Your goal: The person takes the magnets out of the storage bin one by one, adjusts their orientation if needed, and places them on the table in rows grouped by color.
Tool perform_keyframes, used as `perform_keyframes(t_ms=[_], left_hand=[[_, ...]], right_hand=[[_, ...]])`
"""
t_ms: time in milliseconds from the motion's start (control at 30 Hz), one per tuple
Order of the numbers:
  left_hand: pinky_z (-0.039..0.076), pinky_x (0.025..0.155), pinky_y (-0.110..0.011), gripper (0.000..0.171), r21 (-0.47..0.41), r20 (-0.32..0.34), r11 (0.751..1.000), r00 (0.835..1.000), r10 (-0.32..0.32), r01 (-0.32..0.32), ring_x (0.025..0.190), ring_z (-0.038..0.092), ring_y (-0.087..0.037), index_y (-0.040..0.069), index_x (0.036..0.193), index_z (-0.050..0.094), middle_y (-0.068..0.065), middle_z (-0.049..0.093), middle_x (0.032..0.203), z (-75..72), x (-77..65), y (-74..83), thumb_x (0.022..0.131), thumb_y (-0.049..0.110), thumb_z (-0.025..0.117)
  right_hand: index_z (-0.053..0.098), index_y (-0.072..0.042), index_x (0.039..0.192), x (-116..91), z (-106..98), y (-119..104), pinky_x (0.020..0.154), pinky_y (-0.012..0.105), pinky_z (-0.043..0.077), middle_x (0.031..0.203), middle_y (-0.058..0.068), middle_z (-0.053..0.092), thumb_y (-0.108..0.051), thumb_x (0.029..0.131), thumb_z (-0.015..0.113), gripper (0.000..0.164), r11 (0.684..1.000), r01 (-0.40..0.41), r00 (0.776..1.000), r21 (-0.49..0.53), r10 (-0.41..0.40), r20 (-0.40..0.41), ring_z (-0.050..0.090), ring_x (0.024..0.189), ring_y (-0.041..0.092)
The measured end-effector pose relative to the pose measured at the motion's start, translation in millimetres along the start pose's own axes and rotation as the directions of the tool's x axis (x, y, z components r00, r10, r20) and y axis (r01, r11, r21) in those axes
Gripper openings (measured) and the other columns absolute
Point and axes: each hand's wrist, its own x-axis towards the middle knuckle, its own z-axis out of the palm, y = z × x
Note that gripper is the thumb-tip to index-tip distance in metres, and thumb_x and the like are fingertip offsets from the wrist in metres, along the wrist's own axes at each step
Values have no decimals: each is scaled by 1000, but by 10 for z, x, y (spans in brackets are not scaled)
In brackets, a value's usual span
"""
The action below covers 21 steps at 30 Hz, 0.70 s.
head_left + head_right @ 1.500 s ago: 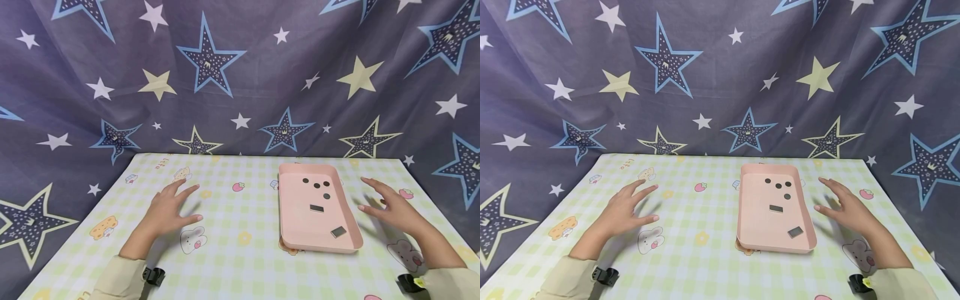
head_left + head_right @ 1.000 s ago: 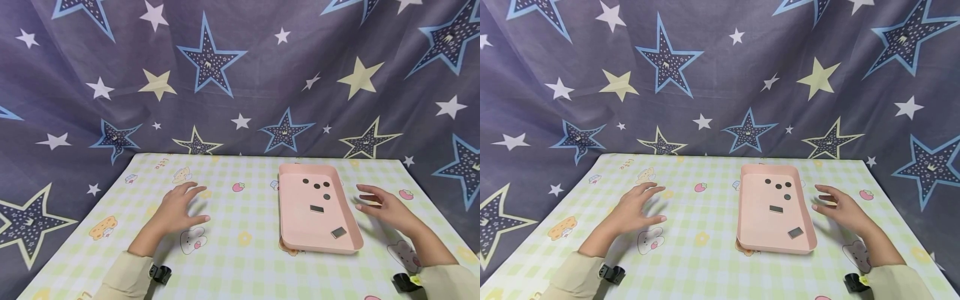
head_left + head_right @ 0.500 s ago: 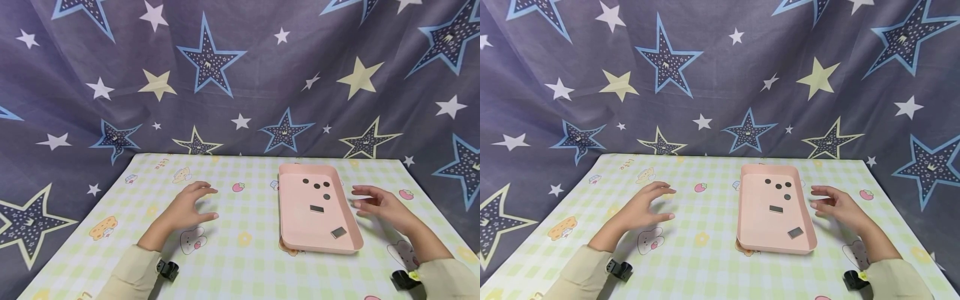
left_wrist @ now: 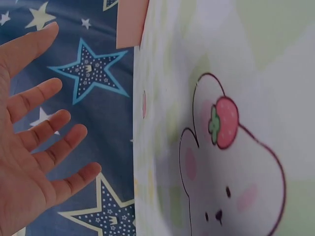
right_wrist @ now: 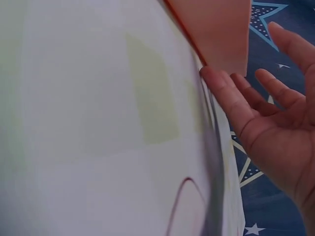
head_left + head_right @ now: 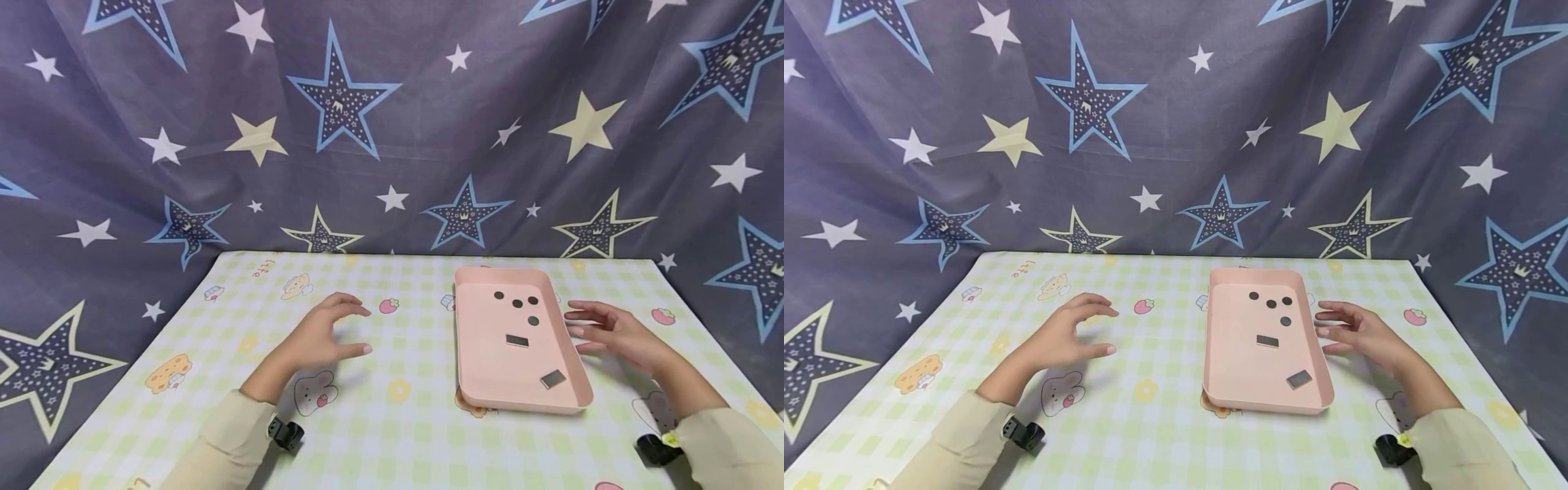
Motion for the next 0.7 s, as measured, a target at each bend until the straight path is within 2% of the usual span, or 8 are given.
perform_keyframes(t_ms=[233, 433, 567, 700], left_hand=[[46, 95, -46, 51, -32, 24, 999, 1000, -1, 2, 120, 51, -23, 20, 122, 66, 0, 52, 130, 43, 70, 53, 77, 37, 83], [46, 95, -48, 50, -76, 28, 996, 999, 37, -35, 117, 52, -22, 19, 121, 67, -4, 54, 128, 100, 151, 95, 77, 34, 83], [45, 96, -52, 50, -118, 32, 992, 998, 51, -47, 117, 52, -22, 18, 122, 67, -5, 54, 127, 135, 195, 108, 76, 31, 84], [45, 97, -50, 49, -136, 40, 989, 997, 63, -57, 118, 52, -20, 18, 121, 67, -3, 54, 128, 166, 234, 130, 77, 31, 84]], right_hand=[[41, -3, 143, 58, -4, 37, 81, 39, 57, 120, -8, 60, -3, 98, 56, 48, 996, -60, 998, 66, 60, 4, 64, 105, 11], [38, -5, 146, 104, -6, 78, 81, 39, 56, 123, -5, 58, 0, 97, 56, 53, 994, -72, 997, 83, 72, 6, 64, 106, 13], [41, -10, 146, 118, -11, 116, 81, 40, 56, 123, -6, 59, 1, 95, 57, 54, 991, -75, 997, 109, 74, 19, 64, 106, 14], [46, -14, 144, 112, -13, 132, 81, 40, 57, 123, -6, 61, 2, 95, 57, 53, 988, -72, 997, 138, 67, 35, 65, 107, 16]])
